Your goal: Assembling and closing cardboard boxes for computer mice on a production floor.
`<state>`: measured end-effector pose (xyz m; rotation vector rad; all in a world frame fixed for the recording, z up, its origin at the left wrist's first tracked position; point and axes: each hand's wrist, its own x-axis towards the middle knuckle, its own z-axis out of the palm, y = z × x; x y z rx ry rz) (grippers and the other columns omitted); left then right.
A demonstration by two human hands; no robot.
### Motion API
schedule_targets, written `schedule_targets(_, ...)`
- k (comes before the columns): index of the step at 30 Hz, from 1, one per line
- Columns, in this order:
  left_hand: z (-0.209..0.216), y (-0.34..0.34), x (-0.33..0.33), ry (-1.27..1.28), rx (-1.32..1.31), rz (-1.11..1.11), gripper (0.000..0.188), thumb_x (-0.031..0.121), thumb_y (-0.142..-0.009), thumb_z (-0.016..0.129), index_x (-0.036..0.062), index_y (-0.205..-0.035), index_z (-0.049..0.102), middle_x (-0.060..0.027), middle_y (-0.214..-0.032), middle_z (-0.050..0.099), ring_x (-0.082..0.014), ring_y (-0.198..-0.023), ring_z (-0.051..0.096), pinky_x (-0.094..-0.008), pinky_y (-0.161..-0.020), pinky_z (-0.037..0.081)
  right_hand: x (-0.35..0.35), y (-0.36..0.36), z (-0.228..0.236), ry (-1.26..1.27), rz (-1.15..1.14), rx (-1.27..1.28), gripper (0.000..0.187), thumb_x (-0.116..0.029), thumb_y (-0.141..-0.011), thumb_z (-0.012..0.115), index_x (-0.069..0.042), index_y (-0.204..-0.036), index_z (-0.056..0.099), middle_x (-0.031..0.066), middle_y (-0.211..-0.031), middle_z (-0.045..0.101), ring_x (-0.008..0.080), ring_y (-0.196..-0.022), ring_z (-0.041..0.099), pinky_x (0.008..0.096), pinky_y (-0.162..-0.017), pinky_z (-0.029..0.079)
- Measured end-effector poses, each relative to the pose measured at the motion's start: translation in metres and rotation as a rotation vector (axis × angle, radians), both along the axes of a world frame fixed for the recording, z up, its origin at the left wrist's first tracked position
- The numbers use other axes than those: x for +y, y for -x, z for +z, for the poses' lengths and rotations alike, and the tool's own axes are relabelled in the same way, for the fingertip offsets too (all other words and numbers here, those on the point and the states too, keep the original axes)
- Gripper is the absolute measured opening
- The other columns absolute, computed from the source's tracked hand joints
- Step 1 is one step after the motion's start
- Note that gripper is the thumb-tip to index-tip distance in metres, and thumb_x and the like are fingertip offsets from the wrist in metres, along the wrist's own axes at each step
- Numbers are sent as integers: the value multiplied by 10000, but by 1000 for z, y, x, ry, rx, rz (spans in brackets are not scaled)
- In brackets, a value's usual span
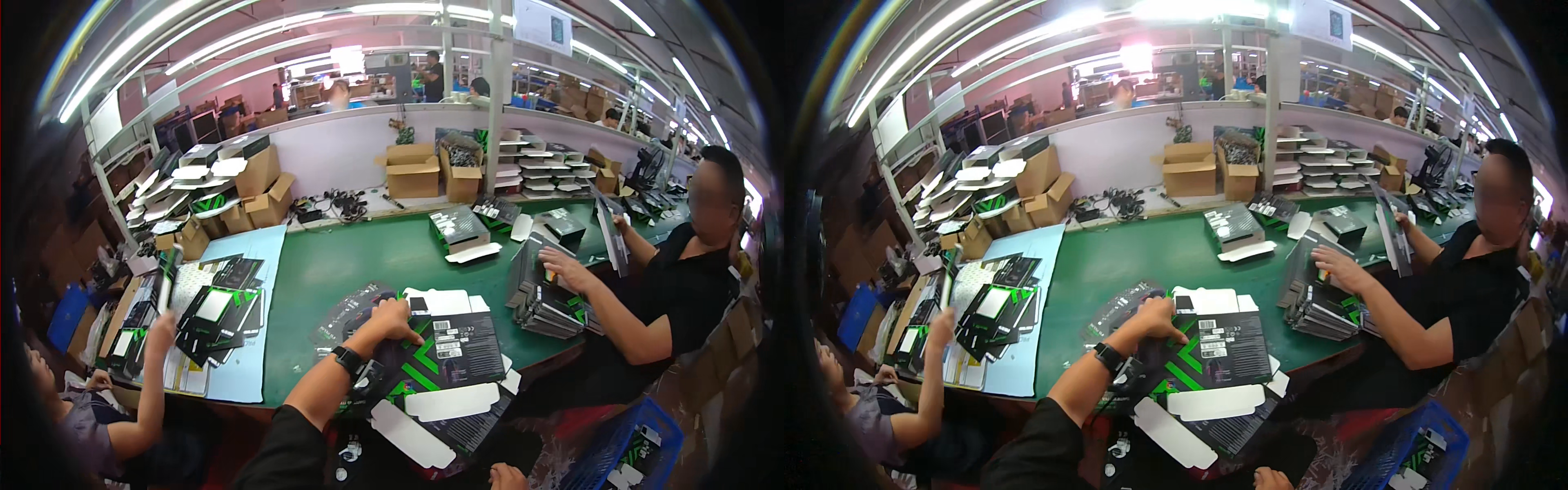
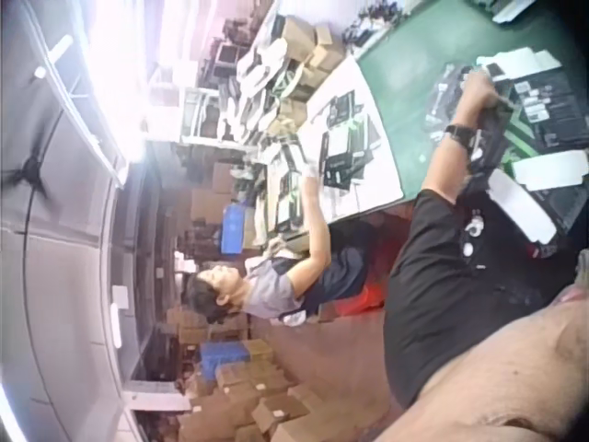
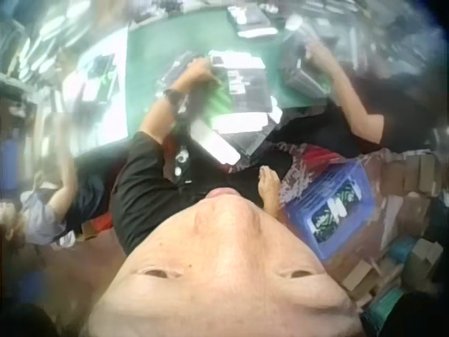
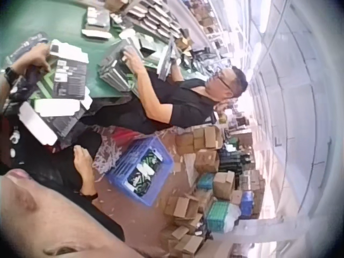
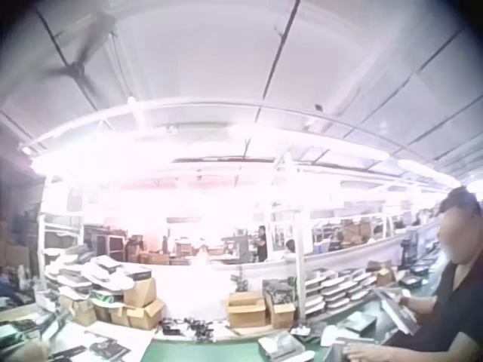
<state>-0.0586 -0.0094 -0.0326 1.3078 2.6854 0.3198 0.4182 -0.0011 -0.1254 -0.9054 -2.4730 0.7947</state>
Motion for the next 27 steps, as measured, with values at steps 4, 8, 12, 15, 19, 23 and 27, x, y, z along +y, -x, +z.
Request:
schedule_targets(4, 63, -24, -11, -148, -41, -63, 729, 481, -546, 926, 62, -987, 526, -170, -942, 691, -391, -920, 671, -466, -764, 531, 8, -14, 16, -1, -90, 177, 173, -137, -961, 594, -50, -1088, 673, 147, -837, 700, 274, -745, 683, 381, -706, 534)
schedule_targets(8, 122, -87, -31, -273, 1, -296, 645, 472, -624, 890, 71, -951, 505, -154, -795, 653, -400, -798, 656, -471, -685, 502, 7, -15, 70, 206, -206, 327, 142, -111, -873, 655, -42, -995, 678, 137, -789, 685, 276, -749, 682, 377, -722, 530)
schedule_targets(12, 140, -142, -48, -167, 0, -662, 578, 385, -659, 860, 53, -948, 485, -142, -755, 640, -399, -728, 647, -474, -615, 488, 24, 13, 137, -322, 207, 429, 185, -83, -712, 786, -59, -868, 690, 88, -751, 644, 255, -591, 598, 353, -547, 473)
schedule_targets(15, 139, -172, -49, -103, -32, -862, 547, 317, -650, 840, 35, -934, 467, -134, -731, 634, -398, -677, 637, -476, -558, 470, 28, 36, 188, -531, 432, 413, 225, -114, -708, 804, -92, -910, 709, 33, -742, 609, 196, -542, 555, 314, -481, 416)
schedule_targets(19, 119, -182, -53, -104, -124, -984, 495, 325, -682, 808, 43, -916, 475, -136, -674, 606, -397, -631, 620, -471, -531, 449, 35, 69, 217, -699, 498, 334, 244, -133, -689, 817, -109, -898, 695, -9, -725, 571, 169, -566, 559, 297, -481, 405)
schedule_targets(23, 117, -188, -60, -253, -305, -1052, 428, 373, -725, 785, 78, -852, 502, -110, -555, 521, -385, -557, 575, -455, -510, 406, 40, 77, 216, -733, 526, 237, 228, -136, -687, 809, -102, -849, 652, 2, -775, 581, 170, -594, 560, 300, -492, 419)
schedule_targets(27, 110, -189, -66, -238, -395, -1060, 455, 361, -712, 786, 55, -894, 503, -133, -622, 571, -393, -631, 610, -465, -551, 441, 36, 77, 213, -711, 548, 207, 237, -131, -662, 800, -99, -842, 650, 9, -774, 585, 179, -601, 565, 309, -491, 427)
